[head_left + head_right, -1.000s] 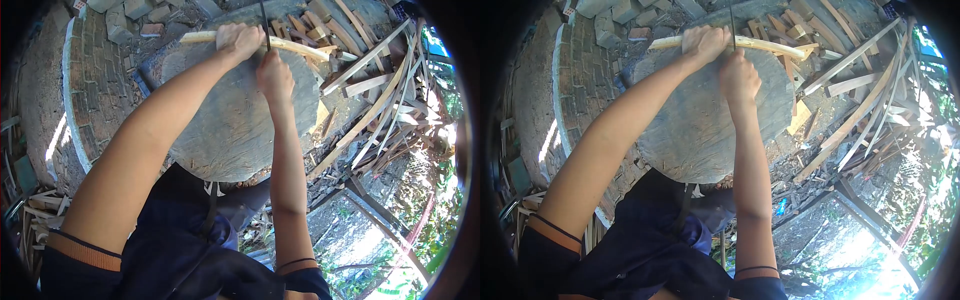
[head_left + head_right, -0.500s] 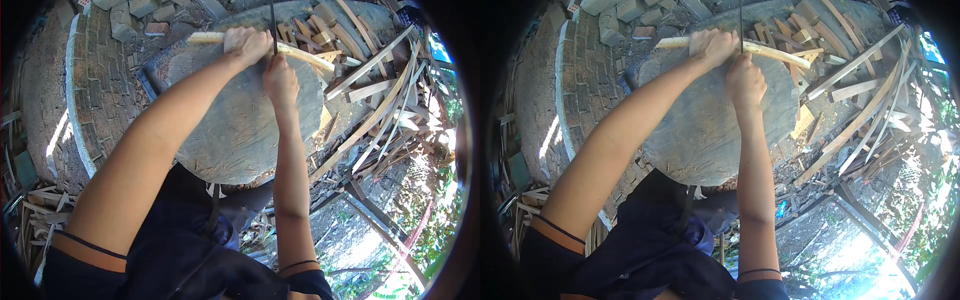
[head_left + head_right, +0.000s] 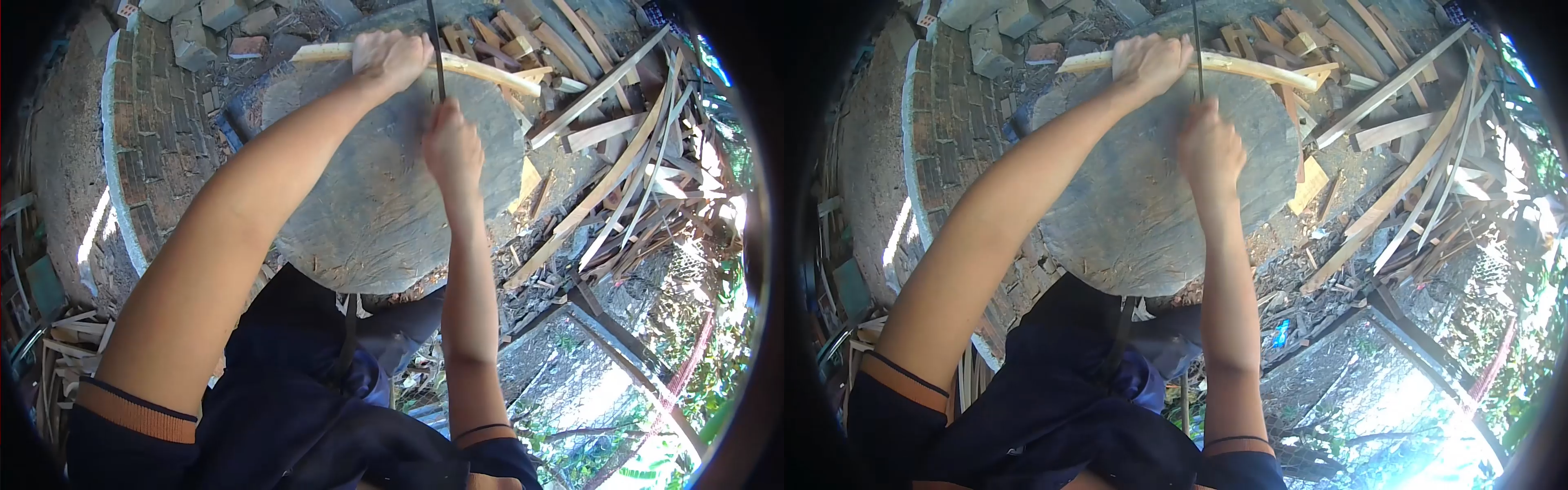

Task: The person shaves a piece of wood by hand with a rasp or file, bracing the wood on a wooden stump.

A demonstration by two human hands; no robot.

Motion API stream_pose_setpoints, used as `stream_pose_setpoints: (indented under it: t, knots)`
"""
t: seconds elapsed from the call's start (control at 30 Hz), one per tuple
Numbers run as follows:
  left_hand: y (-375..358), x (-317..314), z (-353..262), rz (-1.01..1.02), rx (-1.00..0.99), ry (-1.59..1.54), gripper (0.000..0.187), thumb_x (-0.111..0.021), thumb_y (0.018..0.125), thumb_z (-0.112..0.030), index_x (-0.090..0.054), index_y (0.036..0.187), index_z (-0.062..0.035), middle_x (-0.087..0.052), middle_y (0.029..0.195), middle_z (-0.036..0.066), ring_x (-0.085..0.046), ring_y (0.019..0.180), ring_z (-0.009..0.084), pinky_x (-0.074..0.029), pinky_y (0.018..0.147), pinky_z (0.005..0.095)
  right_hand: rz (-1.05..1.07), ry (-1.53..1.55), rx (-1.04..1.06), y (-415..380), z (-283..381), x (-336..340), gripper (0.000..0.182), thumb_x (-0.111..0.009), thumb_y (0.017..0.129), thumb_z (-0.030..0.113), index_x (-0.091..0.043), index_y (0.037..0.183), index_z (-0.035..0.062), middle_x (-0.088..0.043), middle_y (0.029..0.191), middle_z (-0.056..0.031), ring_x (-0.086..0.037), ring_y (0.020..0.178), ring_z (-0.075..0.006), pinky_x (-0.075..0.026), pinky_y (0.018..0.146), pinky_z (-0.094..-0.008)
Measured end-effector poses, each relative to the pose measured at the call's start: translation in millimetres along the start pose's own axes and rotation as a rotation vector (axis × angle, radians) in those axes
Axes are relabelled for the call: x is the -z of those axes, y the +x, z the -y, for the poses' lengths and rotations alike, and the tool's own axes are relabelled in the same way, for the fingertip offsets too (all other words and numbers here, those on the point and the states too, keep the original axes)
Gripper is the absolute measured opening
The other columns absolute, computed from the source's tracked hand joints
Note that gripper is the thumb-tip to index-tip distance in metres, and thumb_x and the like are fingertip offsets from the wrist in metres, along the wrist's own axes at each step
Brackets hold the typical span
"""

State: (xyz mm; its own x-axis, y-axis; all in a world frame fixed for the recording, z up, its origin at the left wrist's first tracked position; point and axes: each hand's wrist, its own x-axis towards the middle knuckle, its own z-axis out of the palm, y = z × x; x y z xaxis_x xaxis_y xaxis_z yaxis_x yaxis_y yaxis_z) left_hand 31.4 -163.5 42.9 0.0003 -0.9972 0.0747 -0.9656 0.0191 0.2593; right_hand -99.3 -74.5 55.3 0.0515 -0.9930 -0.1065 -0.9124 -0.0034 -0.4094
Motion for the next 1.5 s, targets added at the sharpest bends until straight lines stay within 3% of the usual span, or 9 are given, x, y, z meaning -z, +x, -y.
stream_pose_setpoints:
  t: [0.17, 0.33, 0.53, 0.73, 0.93, 1.1, 1.2, 1.37, 1.5]
  knots:
    - [-3, -4, 3, -0.018, -0.024, -0.024, 0.053, -0.035, 0.095, -0.037, -0.07, 0.068, -0.0065, -0.067, 0.07, 0.018, -0.067, 0.065, 0.0347, -0.051, 0.061, 0.045, 0.177, -0.007, -0.144, -31, 0, 11, 0.018, -0.043, 0.089, 0.019, -0.05, 0.097, 0.0043, -0.065, 0.085, -0.0282, -0.064, 0.083, -0.0451, -0.05, 0.073, -0.054]
    - [-1, -2, 1, -0.051, -0.001, -0.068, 0.053, -0.036, 0.096, -0.037, -0.07, 0.068, -0.0069, -0.066, 0.068, 0.017, -0.066, 0.063, 0.0342, -0.05, 0.06, 0.0461, -0.015, 0.029, -0.005, 39, 13, -7, 0.016, -0.044, 0.088, 0.017, -0.05, 0.096, 0.0043, -0.065, 0.082, -0.0278, -0.064, 0.084, -0.0446, -0.049, 0.074, -0.0544]
    - [0, 5, 1, 0.049, 0.008, 0.008, 0.054, -0.033, 0.097, -0.034, -0.069, 0.065, -0.0108, -0.068, 0.069, 0.011, -0.067, 0.065, 0.029, -0.05, 0.062, 0.0416, 0.14, -0.019, -0.109, -35, 2, 11, 0.018, -0.045, 0.087, 0.019, -0.051, 0.095, 0.0035, -0.065, 0.08, -0.0264, -0.064, 0.08, -0.0453, -0.05, 0.072, -0.0543]
    - [-3, 1, 4, -0.066, -0.071, 0.004, 0.051, -0.034, 0.096, -0.034, -0.07, 0.068, -0.0107, -0.069, 0.071, 0.012, -0.068, 0.066, 0.03, -0.05, 0.062, 0.0431, -0.051, 0.014, 0.043, 44, 11, -9, 0.018, -0.046, 0.09, 0.022, -0.05, 0.094, 0.0047, -0.065, 0.076, -0.0257, -0.063, 0.076, -0.0456, -0.049, 0.067, -0.0551]
    - [-1, 1, 4, 0.029, -0.023, -0.009, 0.052, -0.034, 0.097, -0.034, -0.07, 0.068, -0.0106, -0.069, 0.071, 0.012, -0.068, 0.066, 0.0304, -0.05, 0.061, 0.0434, 0.063, 0.0, -0.039, -22, 2, 5, 0.019, -0.046, 0.09, 0.022, -0.05, 0.093, 0.0036, -0.065, 0.078, -0.0259, -0.063, 0.076, -0.0458, -0.049, 0.068, -0.0543]
    - [-1, 0, 2, -0.037, -0.053, -0.038, 0.053, -0.035, 0.097, -0.035, -0.07, 0.065, -0.0106, -0.068, 0.068, 0.013, -0.067, 0.061, 0.0302, -0.051, 0.058, 0.0424, -0.038, 0.019, 0.02, 35, 11, -6, 0.016, -0.047, 0.09, 0.019, -0.05, 0.093, 0.0033, -0.065, 0.08, -0.0269, -0.064, 0.077, -0.0451, -0.049, 0.068, -0.0551]
    - [-2, -2, 1, -0.044, -0.046, -0.041, 0.053, -0.036, 0.096, -0.036, -0.07, 0.064, -0.0102, -0.066, 0.065, 0.014, -0.066, 0.058, 0.0308, -0.051, 0.057, 0.0427, -0.062, 0.025, 0.009, 23, 7, -6, 0.025, -0.04, 0.096, 0.024, -0.051, 0.092, 0.0024, -0.063, 0.08, -0.0292, -0.061, 0.078, -0.0486, -0.047, 0.068, -0.0576]
    - [-3, 2, 2, 0.095, -0.018, -0.026, 0.053, -0.037, 0.096, -0.035, -0.069, 0.063, -0.0096, -0.066, 0.065, 0.016, -0.066, 0.059, 0.0307, -0.051, 0.056, 0.0422, 0.135, -0.002, -0.1, -29, 2, 12, 0.021, -0.043, 0.091, 0.022, -0.051, 0.092, 0.0031, -0.065, 0.083, -0.0268, -0.064, 0.079, -0.0445, -0.051, 0.07, -0.053]
    - [-1, 0, 1, -0.05, -0.055, -0.03, 0.053, -0.036, 0.096, -0.034, -0.069, 0.063, -0.009, -0.066, 0.064, 0.016, -0.066, 0.059, 0.0319, -0.051, 0.056, 0.0428, -0.009, 0.009, -0.04, 31, 13, -5, 0.019, -0.045, 0.091, 0.023, -0.05, 0.092, 0.0042, -0.065, 0.081, -0.0267, -0.064, 0.079, -0.0445, -0.051, 0.07, -0.0536]
